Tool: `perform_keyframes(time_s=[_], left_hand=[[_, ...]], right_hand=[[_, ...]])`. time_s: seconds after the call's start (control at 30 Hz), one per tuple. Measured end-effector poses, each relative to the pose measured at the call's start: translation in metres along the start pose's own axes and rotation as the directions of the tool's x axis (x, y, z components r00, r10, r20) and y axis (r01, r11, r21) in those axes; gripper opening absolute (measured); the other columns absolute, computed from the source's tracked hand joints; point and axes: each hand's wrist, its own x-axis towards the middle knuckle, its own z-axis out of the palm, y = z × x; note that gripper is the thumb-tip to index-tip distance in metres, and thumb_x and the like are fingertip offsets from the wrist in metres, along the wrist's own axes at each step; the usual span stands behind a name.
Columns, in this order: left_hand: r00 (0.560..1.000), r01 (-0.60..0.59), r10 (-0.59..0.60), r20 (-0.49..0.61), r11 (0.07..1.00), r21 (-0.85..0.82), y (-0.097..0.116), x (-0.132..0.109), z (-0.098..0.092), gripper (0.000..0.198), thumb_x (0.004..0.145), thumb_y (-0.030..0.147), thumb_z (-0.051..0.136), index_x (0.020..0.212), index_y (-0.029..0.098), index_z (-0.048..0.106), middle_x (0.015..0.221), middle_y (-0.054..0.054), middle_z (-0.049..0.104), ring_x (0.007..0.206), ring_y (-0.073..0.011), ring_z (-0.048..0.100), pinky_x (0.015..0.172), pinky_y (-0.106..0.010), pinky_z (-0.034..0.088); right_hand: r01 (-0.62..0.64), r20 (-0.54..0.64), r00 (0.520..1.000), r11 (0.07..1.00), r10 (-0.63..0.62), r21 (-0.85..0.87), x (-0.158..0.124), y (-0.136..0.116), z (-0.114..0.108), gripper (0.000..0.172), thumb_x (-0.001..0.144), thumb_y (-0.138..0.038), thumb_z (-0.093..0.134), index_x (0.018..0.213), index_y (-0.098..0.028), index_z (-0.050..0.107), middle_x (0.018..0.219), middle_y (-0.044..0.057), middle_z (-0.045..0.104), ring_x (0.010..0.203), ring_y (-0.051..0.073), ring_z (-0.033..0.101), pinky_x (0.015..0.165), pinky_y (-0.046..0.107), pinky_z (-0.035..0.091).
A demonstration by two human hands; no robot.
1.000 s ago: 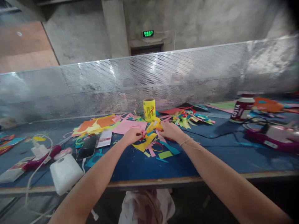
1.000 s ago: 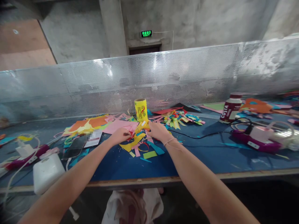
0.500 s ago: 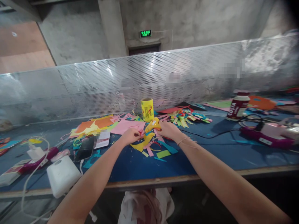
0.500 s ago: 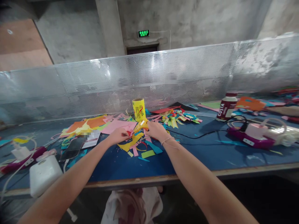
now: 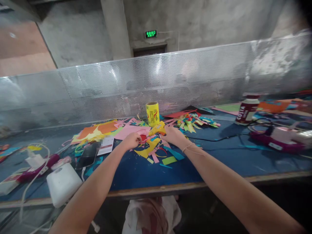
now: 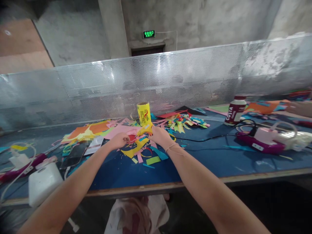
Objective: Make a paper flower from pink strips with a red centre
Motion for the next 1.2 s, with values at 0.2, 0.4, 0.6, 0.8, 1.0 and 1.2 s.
perform_keyframes(time_s=[0.2, 0.4, 0.6, 0.8, 1.0, 1.2], left_hand=[[0.998, 0.064, -0.062, -0.016, 0.981, 0.183, 0.014, 0.002, 0.004, 0.027, 0.077, 0.032, 0.049, 0.060, 0.016, 0.063, 0.066, -0.005, 0.063, 0.060, -0.0137, 0.053, 0.057, -0.024, 0.036], [0.999, 0.034, -0.028, -0.024, 0.965, 0.261, 0.014, 0.006, 0.007, 0.034, 0.079, 0.043, 0.047, 0.062, 0.017, 0.062, 0.065, -0.005, 0.061, 0.062, -0.0148, 0.054, 0.057, -0.025, 0.035], [1.000, -0.027, 0.030, -0.007, 0.968, 0.248, 0.014, 0.004, 0.005, 0.020, 0.076, 0.019, 0.045, 0.064, 0.016, 0.060, 0.069, -0.005, 0.062, 0.065, -0.0149, 0.053, 0.058, -0.024, 0.032], [0.999, -0.047, 0.049, -0.008, 0.989, 0.140, 0.012, 0.004, 0.003, 0.022, 0.078, 0.017, 0.042, 0.062, 0.015, 0.056, 0.065, -0.003, 0.058, 0.063, -0.0132, 0.050, 0.058, -0.023, 0.031], [0.998, -0.060, 0.062, -0.017, 0.995, 0.084, 0.008, 0.006, 0.003, 0.023, 0.080, 0.018, 0.041, 0.061, 0.015, 0.055, 0.064, -0.002, 0.056, 0.063, -0.0133, 0.049, 0.058, -0.023, 0.030], [0.999, -0.047, 0.048, -0.011, 0.998, 0.043, 0.005, 0.008, 0.004, 0.022, 0.078, 0.015, 0.043, 0.060, 0.015, 0.055, 0.061, -0.001, 0.054, 0.061, -0.0127, 0.047, 0.057, -0.023, 0.029]], right_hand=[[-0.011, -0.014, 1.000, 1.000, 0.011, 0.003, 0.002, 0.004, -0.002, 0.033, 0.076, -0.037, 0.050, 0.096, -0.012, 0.055, 0.091, 0.013, 0.065, 0.084, 0.024, 0.062, 0.066, 0.028, 0.043], [0.006, -0.018, 1.000, 1.000, -0.006, -0.009, 0.000, 0.004, -0.001, 0.032, 0.075, -0.037, 0.049, 0.094, -0.012, 0.057, 0.089, 0.013, 0.065, 0.080, 0.025, 0.063, 0.063, 0.028, 0.043], [0.003, -0.034, 0.999, 1.000, -0.003, -0.012, -0.004, 0.004, -0.004, 0.034, 0.075, -0.040, 0.047, 0.093, -0.013, 0.058, 0.087, 0.012, 0.066, 0.079, 0.025, 0.063, 0.061, 0.028, 0.043], [0.027, -0.006, 1.000, 0.999, -0.028, -0.029, -0.005, -0.001, -0.003, 0.038, 0.077, -0.043, 0.046, 0.095, -0.012, 0.058, 0.091, 0.013, 0.066, 0.083, 0.024, 0.063, 0.066, 0.029, 0.044], [0.037, 0.027, 0.999, 0.999, -0.036, -0.028, -0.006, -0.005, -0.001, 0.036, 0.078, -0.040, 0.048, 0.099, -0.012, 0.057, 0.095, 0.013, 0.065, 0.088, 0.024, 0.062, 0.068, 0.028, 0.044], [0.038, 0.023, 0.999, 0.998, -0.037, -0.049, -0.005, -0.006, 0.001, 0.031, 0.079, -0.035, 0.049, 0.096, -0.011, 0.057, 0.092, 0.013, 0.065, 0.085, 0.024, 0.062, 0.067, 0.028, 0.044]])
